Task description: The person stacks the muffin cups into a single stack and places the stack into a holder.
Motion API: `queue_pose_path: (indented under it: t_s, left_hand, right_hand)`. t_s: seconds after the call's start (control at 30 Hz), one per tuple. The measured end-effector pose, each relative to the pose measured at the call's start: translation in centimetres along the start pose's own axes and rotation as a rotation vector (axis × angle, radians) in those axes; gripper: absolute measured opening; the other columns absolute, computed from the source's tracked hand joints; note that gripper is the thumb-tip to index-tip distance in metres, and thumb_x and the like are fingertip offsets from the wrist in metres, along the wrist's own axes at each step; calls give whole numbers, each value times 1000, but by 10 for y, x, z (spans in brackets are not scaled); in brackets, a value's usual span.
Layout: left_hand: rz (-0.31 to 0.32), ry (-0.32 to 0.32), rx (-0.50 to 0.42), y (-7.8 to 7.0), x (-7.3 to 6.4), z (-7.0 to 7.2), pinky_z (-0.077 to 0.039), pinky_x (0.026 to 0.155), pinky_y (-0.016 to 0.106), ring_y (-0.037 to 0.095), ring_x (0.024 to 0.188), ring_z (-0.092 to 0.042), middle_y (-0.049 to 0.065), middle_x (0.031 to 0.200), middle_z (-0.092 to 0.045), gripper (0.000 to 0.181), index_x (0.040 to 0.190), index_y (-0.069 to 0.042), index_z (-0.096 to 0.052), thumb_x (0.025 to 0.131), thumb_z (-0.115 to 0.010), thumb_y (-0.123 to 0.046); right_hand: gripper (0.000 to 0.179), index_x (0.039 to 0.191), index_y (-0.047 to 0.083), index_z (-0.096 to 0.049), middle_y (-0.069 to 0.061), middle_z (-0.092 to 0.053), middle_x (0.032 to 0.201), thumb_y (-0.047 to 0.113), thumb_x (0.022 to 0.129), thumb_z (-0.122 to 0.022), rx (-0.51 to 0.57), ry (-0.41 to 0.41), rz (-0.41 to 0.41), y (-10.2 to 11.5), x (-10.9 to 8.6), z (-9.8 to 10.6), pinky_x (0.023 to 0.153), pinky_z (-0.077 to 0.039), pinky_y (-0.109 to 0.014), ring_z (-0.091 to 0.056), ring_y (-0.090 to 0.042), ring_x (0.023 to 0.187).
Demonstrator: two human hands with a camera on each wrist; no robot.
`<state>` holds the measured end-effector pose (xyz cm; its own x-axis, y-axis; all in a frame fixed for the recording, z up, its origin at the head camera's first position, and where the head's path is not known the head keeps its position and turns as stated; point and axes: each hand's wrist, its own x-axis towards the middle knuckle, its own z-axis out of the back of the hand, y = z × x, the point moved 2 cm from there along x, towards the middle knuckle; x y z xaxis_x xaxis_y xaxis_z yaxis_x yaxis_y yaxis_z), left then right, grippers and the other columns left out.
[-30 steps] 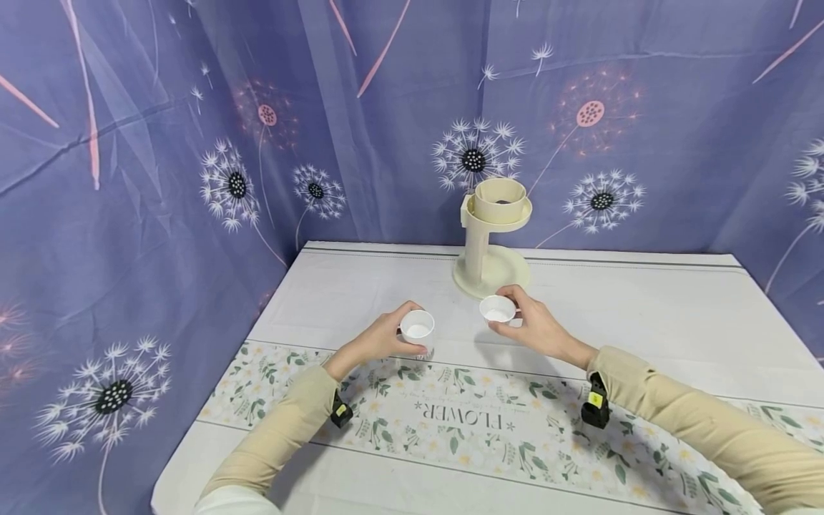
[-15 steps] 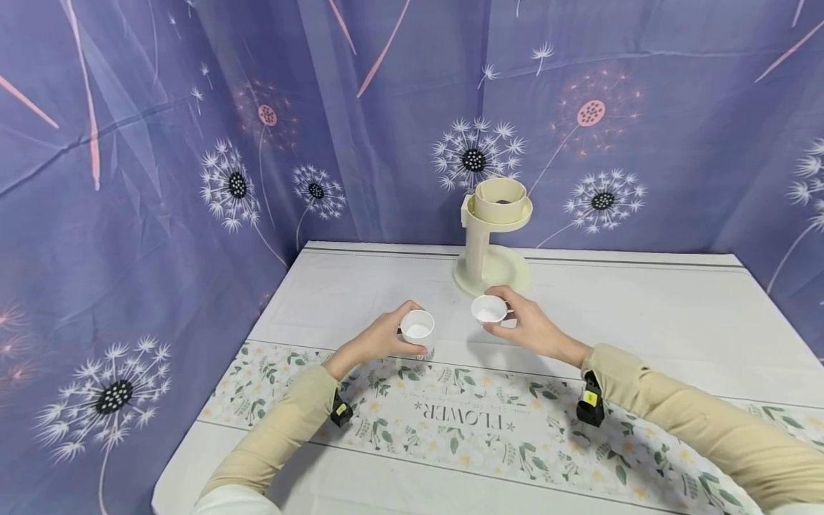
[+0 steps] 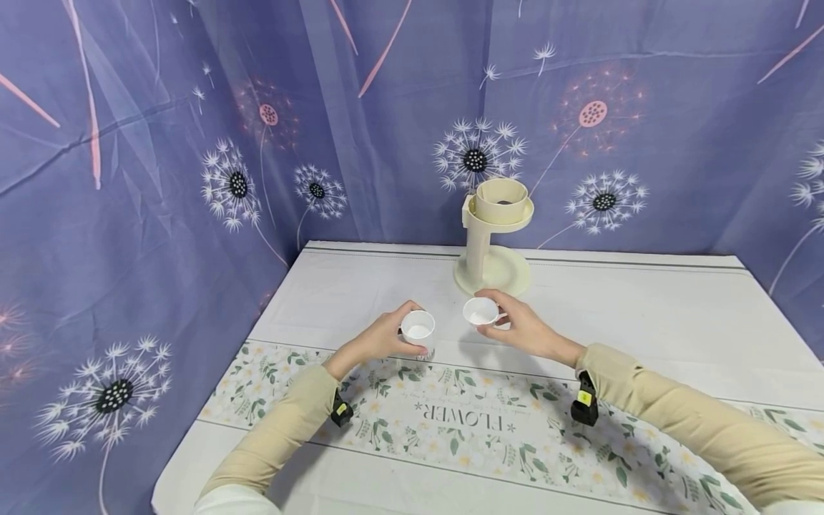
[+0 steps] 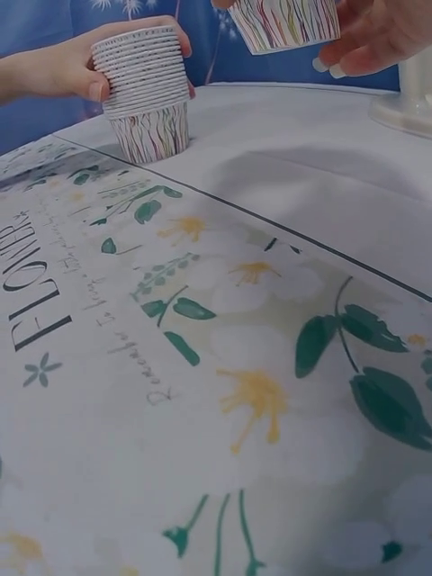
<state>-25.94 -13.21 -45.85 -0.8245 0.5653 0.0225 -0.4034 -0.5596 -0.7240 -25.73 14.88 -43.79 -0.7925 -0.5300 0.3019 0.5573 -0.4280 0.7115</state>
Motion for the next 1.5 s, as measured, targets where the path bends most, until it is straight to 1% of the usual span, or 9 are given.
queue_pose_path:
  t_s: [0.1,0.23,0.33,0.63,0.77,0.9,1.07,1.3,1.5]
  left_hand:
    - [1,-1,0,0,0,0,-52,88,34,14,100,-63,0,112,-65,64,127,-21,-46,77,-83,-30]
    - [-3,4,-6,-1,0,0,-52,88,33,13,99,-63,-1,110,-65,63,127,-21,-45,77,-83,-30]
    - [-9,3,-7,-2,0,0,-53,87,32,14,98,-63,0,110,-66,62,126,-21,-46,77,-83,-30]
    - [0,-2,3,-2,1,1,-53,88,30,13,99,-63,0,110,-66,62,124,-20,-46,76,-84,-27]
    - [3,-3,8,-2,1,1,-52,88,30,12,99,-63,-1,110,-66,62,124,-20,-46,75,-84,-27]
    - [2,-4,12,-3,1,1,-52,88,31,13,99,-63,-1,110,-66,62,124,-20,-46,76,-84,-28]
    - [-2,0,12,-3,1,1,-53,87,31,13,99,-63,0,111,-66,62,124,-20,-46,76,-83,-29]
    - [-9,-6,19,-4,1,2,-53,86,30,13,98,-63,0,110,-66,62,124,-20,-46,76,-84,-29]
    - [-28,-3,18,-4,1,1,-53,84,30,15,98,-64,2,111,-66,62,125,-18,-46,76,-84,-28]
  right_hand:
    - [57,135,2,-48,-17,-57,129,11,84,-74,8,-1,17,2,2,-2,81,-57,-46,-62,-29,99]
    - [56,133,2,-50,-16,-58,128,10,84,-74,2,-8,46,4,4,-3,78,-58,-42,-62,-27,97]
    - [57,134,3,-50,-16,-58,128,10,83,-75,-7,-7,57,5,5,-4,78,-59,-38,-63,-26,96]
    - [60,137,6,-49,-14,-55,135,13,84,-75,0,20,54,10,7,-3,80,-59,-36,-60,-25,101]
    - [60,137,4,-48,-14,-54,136,12,84,-75,5,26,49,9,9,-4,81,-59,-38,-60,-25,101]
    - [60,138,4,-48,-14,-54,136,12,84,-74,8,32,42,9,10,-5,82,-58,-40,-60,-25,101]
    - [61,139,6,-48,-13,-53,138,13,84,-74,-4,44,45,11,11,-5,82,-58,-39,-58,-24,102]
    - [63,138,5,-49,-12,-53,137,12,82,-76,-12,52,88,15,14,-5,82,-58,-40,-56,-23,103]
    - [63,139,6,-48,-12,-53,136,13,83,-76,-2,59,103,15,15,-7,83,-58,-41,-56,-24,107]
